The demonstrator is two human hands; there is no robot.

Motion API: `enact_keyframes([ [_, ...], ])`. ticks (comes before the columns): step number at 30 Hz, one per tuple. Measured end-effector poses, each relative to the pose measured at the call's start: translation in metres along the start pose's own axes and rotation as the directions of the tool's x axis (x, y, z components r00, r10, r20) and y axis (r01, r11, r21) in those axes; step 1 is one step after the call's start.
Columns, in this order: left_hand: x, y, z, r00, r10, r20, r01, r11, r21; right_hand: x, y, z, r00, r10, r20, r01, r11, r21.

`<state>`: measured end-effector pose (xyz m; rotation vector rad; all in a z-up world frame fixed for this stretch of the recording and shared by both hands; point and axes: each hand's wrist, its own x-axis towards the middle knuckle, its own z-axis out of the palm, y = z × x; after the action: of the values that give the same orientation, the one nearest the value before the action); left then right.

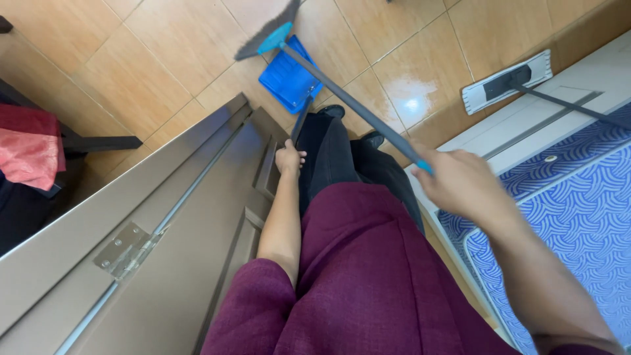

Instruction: The person sweeps debris into a dustpan using a broom and dustpan. They then spray a cleaning solution onto the floor and mop the tiled surface with a flat mop, moving around a bed and a wardrobe.

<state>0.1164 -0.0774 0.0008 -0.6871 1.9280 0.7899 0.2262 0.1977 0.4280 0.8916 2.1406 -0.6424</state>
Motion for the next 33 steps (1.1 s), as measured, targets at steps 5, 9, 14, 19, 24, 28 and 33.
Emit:
enact_keyframes([
  [5, -0.006, 0.002, 0.020, 0.999, -0.036, 0.002, 0.036, 0.999, 0.027, 0.086, -0.005, 0.113, 0.985, -0.163, -0.050, 0.160, 0.986, -0.055],
  [9, -0.024, 0.023, 0.022, 0.997, -0.066, -0.026, 0.070, 0.987, 0.148, 0.107, 0.000, 0.137, 0.983, -0.180, 0.044, 0.185, 0.967, -0.175],
  [14, -0.020, 0.011, 0.014, 0.998, -0.060, -0.014, 0.062, 0.955, 0.290, 0.008, 0.032, -0.006, 0.998, 0.001, 0.057, 0.003, 0.997, -0.072],
  [19, 0.003, -0.018, -0.001, 1.000, -0.015, 0.013, 0.008, 0.910, 0.415, -0.049, 0.061, -0.052, 0.886, 0.416, 0.205, -0.395, 0.909, -0.136],
  [24, 0.063, -0.066, 0.001, 0.972, -0.218, 0.083, 0.214, 0.975, 0.056, -0.005, 0.101, 0.042, 0.982, 0.189, -0.006, -0.182, 0.954, 0.238],
  [28, 0.079, -0.069, 0.002, 0.940, -0.307, 0.149, 0.313, 0.950, -0.017, 0.072, 0.075, 0.132, 0.977, 0.169, 0.132, -0.204, 0.925, 0.322],
  [33, 0.100, -0.068, 0.011, 0.951, -0.241, 0.191, 0.242, 0.970, 0.020, 0.088, 0.111, 0.136, 0.989, -0.094, 0.116, 0.015, 0.836, 0.549],
])
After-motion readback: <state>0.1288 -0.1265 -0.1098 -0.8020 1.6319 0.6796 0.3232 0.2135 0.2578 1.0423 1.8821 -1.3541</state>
